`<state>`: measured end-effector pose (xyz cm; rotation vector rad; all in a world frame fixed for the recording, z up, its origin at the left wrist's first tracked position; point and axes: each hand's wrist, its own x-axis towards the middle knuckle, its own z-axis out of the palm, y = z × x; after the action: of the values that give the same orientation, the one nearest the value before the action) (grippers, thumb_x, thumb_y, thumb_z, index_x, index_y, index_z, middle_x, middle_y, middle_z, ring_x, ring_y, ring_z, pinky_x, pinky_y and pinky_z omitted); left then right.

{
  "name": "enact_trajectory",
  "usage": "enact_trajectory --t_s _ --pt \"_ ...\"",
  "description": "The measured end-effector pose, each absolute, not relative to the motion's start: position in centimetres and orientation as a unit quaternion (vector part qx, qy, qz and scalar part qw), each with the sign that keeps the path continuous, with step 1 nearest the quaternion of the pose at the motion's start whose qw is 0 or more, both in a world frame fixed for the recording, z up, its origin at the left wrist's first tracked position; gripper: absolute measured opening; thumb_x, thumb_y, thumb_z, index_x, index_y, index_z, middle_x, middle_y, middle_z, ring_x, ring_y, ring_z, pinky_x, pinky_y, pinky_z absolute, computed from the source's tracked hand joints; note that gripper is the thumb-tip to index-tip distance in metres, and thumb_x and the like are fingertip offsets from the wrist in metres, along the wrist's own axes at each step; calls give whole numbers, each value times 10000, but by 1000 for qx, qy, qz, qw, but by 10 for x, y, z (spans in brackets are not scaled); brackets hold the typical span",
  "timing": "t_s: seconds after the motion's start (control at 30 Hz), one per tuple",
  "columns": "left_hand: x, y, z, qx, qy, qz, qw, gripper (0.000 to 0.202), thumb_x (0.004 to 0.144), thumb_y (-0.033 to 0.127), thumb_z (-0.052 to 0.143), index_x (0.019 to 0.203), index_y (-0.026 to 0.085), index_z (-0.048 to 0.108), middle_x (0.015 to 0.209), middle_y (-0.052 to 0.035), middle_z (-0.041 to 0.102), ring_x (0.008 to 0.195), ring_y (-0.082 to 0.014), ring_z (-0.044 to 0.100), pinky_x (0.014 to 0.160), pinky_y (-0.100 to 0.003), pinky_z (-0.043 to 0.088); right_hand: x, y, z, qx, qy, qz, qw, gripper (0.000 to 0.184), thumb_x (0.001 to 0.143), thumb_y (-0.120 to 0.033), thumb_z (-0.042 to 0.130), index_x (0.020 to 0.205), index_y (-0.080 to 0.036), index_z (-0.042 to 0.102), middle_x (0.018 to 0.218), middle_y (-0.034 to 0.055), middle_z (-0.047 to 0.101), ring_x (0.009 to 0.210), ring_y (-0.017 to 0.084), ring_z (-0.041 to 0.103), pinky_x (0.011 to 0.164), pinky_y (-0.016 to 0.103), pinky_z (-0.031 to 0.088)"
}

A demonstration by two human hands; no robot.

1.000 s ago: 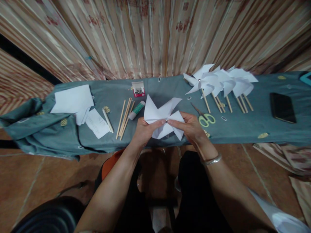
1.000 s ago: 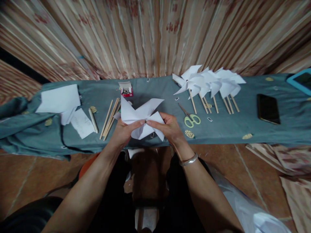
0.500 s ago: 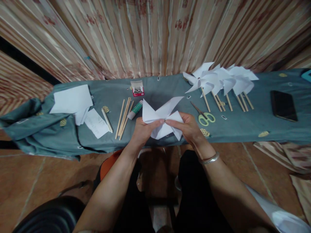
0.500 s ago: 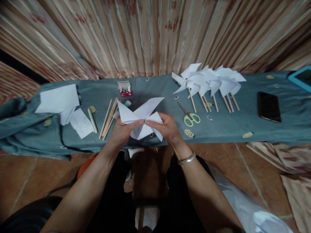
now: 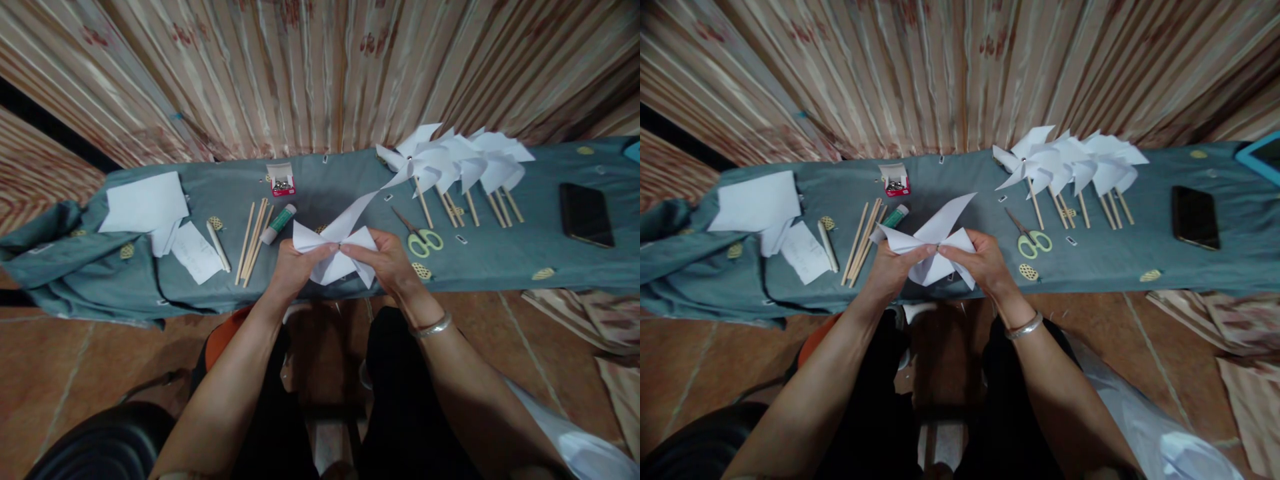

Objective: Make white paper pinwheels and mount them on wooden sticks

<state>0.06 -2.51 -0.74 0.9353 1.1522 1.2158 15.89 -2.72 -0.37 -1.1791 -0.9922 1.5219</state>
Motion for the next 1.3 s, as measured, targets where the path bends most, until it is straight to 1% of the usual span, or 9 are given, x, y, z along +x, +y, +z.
enact_trajectory --t_s 0.2,0.33,0.5,0.7,0.83,0.97,1.13,1.3 --pt "0 -25 -5 402 500 515 568 250 532 287 882 627 128 714 629 -24 698 559 -142 613 529 -237 506 159 -27 -3 -471 -402 628 471 354 529 -388 887 753 -172 718 655 -11 704 554 124 598 538 257 472" --pt "-1 -25 -7 414 505 511 560 250 552 298 871 630 122 713 623 -20 690 565 -138 609 530 -232 492 159 -26 -5 -471 -400 627 474 345 536 -375 885 763 -173 722 664 -13 704 560 122 598 546 256 467" --pt "0 -25 -10 412 506 517 555 243 570 294 854 685 118 731 689 -35 717 622 -155 635 590 -250 514 160 -25 -7 -470 -408 623 474 308 576 -369 864 774 -179 724 693 -7 711 591 132 606 576 270 474" --pt "-1 -24 -8 424 489 518 560 200 578 266 848 619 128 708 585 5 668 524 -103 563 503 -206 443 158 -25 -5 -471 -404 626 474 306 570 -367 867 765 -179 724 677 -10 706 580 130 600 562 263 467" --pt "0 -24 -9 422 476 523 567 195 569 257 853 646 132 725 586 11 671 520 -101 563 519 -211 453 158 -25 -6 -465 -391 634 479 322 544 -358 883 761 -179 726 683 -11 713 581 129 607 572 266 485" --pt "1 -24 -7 425 474 526 564 218 557 272 868 604 135 705 566 13 655 512 -105 554 528 -224 455 157 -25 -7 -466 -385 633 484 319 532 -353 888 747 -181 728 666 -15 709 569 125 601 564 264 485" --pt "1 -23 -5 433 471 523 563 218 551 279 869 605 136 714 569 9 665 516 -105 553 541 -228 463 156 -25 -7 -461 -383 634 488 288 544 -335 882 736 -184 730 666 -17 710 567 117 599 563 256 482" --pt "1 -23 -9 436 478 524 554 198 567 276 853 655 138 740 594 4 687 525 -108 569 537 -223 463 154 -24 -7 -462 -381 636 487 296 539 -338 881 738 -183 727 655 -19 702 559 118 592 556 258 476"
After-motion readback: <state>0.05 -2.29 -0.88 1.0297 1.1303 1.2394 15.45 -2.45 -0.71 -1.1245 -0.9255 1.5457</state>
